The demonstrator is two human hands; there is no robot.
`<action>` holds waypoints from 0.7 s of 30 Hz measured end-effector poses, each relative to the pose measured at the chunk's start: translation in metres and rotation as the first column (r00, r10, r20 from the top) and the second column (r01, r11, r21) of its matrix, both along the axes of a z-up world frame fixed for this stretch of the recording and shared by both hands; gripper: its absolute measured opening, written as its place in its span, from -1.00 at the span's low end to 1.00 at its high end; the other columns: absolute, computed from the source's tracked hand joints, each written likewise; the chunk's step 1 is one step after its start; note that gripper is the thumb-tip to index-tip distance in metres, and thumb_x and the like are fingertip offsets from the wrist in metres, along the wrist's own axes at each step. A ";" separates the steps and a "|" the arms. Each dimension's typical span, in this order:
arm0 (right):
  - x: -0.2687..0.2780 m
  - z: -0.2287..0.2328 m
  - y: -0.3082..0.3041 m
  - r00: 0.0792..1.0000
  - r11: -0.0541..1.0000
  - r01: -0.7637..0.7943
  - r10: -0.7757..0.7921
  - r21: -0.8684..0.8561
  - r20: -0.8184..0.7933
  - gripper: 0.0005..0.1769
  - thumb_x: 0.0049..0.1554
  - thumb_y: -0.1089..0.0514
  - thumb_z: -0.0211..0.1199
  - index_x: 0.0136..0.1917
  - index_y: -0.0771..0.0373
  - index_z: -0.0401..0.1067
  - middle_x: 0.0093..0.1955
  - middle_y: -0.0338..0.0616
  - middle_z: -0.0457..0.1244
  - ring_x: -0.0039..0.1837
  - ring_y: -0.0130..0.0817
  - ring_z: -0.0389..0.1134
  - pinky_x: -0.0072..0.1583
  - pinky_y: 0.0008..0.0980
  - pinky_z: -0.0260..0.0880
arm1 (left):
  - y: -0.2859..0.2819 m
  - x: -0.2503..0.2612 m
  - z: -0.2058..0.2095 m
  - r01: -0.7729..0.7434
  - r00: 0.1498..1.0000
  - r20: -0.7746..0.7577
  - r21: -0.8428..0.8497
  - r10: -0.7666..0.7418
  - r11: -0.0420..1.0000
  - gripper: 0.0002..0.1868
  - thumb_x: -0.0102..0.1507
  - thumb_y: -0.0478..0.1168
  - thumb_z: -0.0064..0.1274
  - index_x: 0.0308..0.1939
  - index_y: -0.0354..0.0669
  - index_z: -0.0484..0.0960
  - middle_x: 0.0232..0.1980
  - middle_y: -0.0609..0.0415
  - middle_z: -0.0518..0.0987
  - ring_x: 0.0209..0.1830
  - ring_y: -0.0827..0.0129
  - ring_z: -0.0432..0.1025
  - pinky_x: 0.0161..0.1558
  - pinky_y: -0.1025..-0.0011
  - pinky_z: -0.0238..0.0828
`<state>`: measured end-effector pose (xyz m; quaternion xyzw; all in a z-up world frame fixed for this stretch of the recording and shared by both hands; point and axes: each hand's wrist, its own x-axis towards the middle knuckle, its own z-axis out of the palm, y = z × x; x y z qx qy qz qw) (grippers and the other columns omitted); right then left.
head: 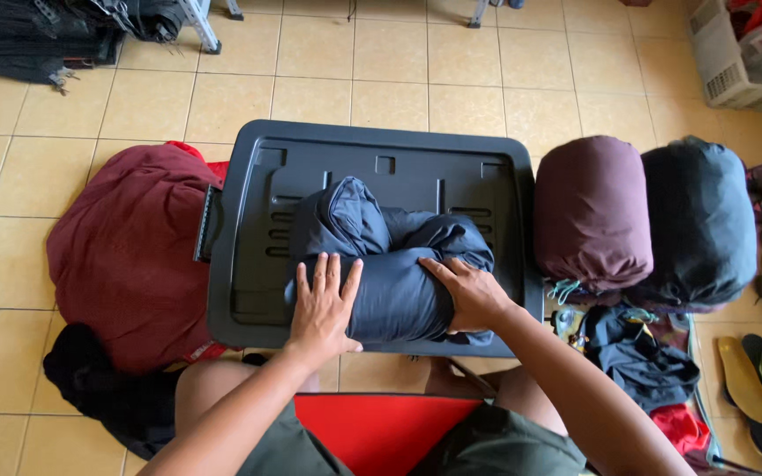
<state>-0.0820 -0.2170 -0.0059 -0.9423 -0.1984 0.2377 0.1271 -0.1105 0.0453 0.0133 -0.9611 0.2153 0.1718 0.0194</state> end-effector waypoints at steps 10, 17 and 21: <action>0.088 0.004 0.002 0.946 0.993 0.078 -0.047 0.084 -0.321 0.45 -0.60 0.05 0.62 0.50 -0.17 -0.05 0.30 0.03 0.20 0.37 0.07 0.18 0.39 -0.01 0.10 | 0.031 0.102 -0.041 -0.001 0.978 -0.198 -0.308 -0.063 0.951 0.44 -0.50 0.45 0.28 0.38 -0.03 0.14 0.17 -0.08 0.43 0.21 0.04 0.30 0.19 0.09 0.23; 0.128 -0.005 0.004 0.835 0.972 0.211 -0.125 0.102 -0.536 0.45 -0.77 0.04 0.65 0.42 -0.08 0.17 0.35 0.14 0.17 0.41 0.06 0.14 0.42 -0.12 0.08 | 0.029 0.148 -0.039 -0.237 0.854 -0.509 -0.196 0.108 0.951 0.36 -0.57 0.33 0.43 0.33 0.39 0.25 0.18 0.13 0.50 0.23 0.22 0.36 0.24 0.23 0.26; 0.120 -0.022 0.003 0.769 0.955 0.266 -0.126 0.134 -0.627 0.30 -0.74 0.13 0.65 0.34 -0.02 0.30 0.31 0.11 0.22 0.37 0.06 0.19 0.36 -0.14 0.17 | 0.028 0.136 -0.041 -0.333 0.791 -0.588 -0.178 0.171 0.926 0.27 -0.62 0.25 0.49 0.23 0.47 0.40 0.12 0.09 0.55 0.19 0.22 0.40 0.21 0.27 0.32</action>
